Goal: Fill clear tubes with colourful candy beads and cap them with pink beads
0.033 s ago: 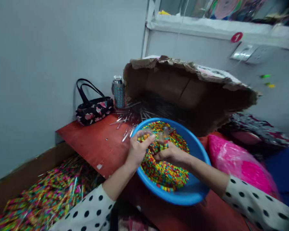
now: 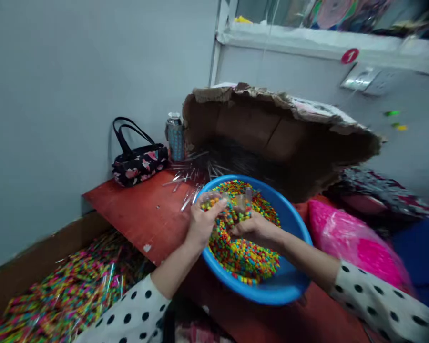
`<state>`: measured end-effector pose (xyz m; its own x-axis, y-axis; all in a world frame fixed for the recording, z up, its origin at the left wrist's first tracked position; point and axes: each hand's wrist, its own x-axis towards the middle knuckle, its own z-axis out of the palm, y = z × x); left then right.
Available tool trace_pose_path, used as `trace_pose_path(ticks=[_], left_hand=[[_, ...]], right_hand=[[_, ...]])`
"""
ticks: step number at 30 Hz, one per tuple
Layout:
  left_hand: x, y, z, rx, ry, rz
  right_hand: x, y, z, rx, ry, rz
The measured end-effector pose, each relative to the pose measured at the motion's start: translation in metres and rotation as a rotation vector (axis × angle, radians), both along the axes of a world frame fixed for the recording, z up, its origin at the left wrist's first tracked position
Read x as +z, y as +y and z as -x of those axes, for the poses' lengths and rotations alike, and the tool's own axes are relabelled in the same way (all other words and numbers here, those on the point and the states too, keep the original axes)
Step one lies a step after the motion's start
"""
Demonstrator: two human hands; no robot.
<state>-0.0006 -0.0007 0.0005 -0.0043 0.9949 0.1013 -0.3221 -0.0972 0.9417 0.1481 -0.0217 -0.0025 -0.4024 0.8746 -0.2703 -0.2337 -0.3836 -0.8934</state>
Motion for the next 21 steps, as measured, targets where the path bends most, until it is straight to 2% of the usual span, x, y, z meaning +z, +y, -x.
trace_pose_path(ticks=[3, 7, 9, 10, 14, 16, 18, 21], left_hand=[[0.002, -0.003, 0.002, -0.017, -0.150, -0.003], [0.007, -0.006, 0.004, -0.124, -0.278, 0.014], [0.008, -0.007, 0.005, -0.168, -0.276, 0.024], [0.009, -0.007, 0.006, -0.196, -0.276, 0.040], [0.008, -0.005, 0.008, -0.255, -0.280, 0.086], [0.006, -0.004, 0.009, -0.222, -0.262, 0.058], [0.005, -0.004, 0.009, -0.166, -0.256, 0.036], [0.004, -0.006, 0.009, -0.090, -0.243, 0.023]], right_hand=[[-0.004, 0.000, -0.008, -0.045, 0.043, 0.068], [-0.008, 0.006, -0.017, -0.047, -0.001, 0.088], [-0.011, 0.013, -0.025, -0.058, -0.174, 0.042], [-0.013, 0.017, -0.031, -0.044, -0.326, -0.014], [-0.030, 0.032, -0.055, 0.115, -1.216, -0.387], [-0.042, 0.037, -0.056, 0.211, -1.516, -0.527], [-0.053, 0.040, -0.046, 0.308, -1.578, -0.592], [-0.061, 0.042, -0.020, 0.443, -1.407, -0.587]])
